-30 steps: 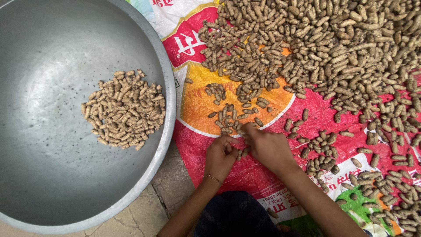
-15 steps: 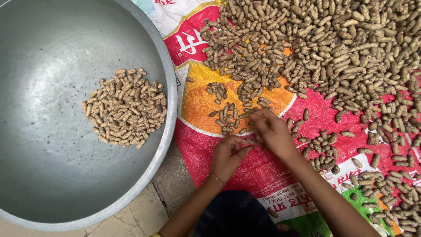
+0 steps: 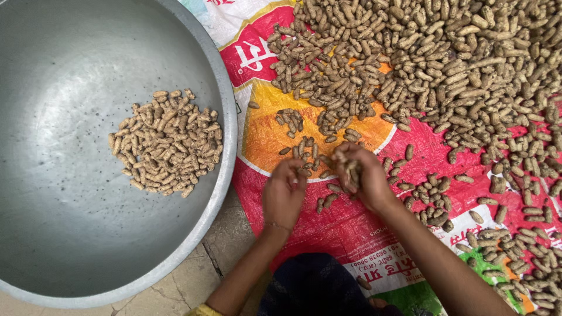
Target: The person sits on the floor and sorts peanuts by hand, picking them from a large pile on a sack and placing them into a metal bowl. The person repeatedly scoops and transfers peanuts from the sack to the bowl.
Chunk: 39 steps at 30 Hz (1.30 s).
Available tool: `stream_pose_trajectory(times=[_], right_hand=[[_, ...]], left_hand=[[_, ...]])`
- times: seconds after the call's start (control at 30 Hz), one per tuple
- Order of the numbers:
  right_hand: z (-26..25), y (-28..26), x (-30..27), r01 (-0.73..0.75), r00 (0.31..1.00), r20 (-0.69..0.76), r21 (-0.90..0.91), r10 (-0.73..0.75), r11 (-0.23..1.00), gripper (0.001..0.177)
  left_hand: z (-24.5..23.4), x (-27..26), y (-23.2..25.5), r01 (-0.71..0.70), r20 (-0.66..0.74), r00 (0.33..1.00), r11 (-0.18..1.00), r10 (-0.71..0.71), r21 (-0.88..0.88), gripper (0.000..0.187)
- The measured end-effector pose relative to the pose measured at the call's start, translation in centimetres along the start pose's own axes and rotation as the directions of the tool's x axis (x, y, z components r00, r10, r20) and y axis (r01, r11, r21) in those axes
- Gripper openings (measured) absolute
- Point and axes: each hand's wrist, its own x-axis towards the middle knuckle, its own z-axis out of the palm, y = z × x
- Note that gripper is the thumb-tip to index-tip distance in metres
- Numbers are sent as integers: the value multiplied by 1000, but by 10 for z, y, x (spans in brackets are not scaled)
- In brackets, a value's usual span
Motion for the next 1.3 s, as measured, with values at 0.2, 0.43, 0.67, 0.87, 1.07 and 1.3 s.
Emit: stream_pose_trajectory(times=[0.2, 0.43, 0.67, 0.87, 1.07, 1.3], right_hand=[[7, -19, 18, 14, 994, -108, -153, -31, 988, 34], [52, -46, 20, 55, 998, 47, -981, -47, 187, 36], [45, -30, 29, 141, 989, 115, -901, -87, 411, 27], [39, -29, 4, 57, 995, 17, 698, -96, 714, 7], [91, -12, -13, 482, 873, -333, 485, -356, 730, 16], [116, -36, -28, 590, 801, -191, 88, -567, 803, 28]], left_hand=[[-29, 32, -10, -362, 56, 927, 846, 371, 391, 13], [-20, 37, -16, -417, 157, 906, 773, 392, 478, 17], [-7, 42, -38, -205, 176, 965, 978, 193, 50, 15], [44, 35, -49, 242, 251, 966, 123, 65, -963, 27], [51, 11, 7, 341, 389, 914, -299, -116, -891, 40], [24, 16, 32, 295, 378, 896, -324, -234, -899, 38]])
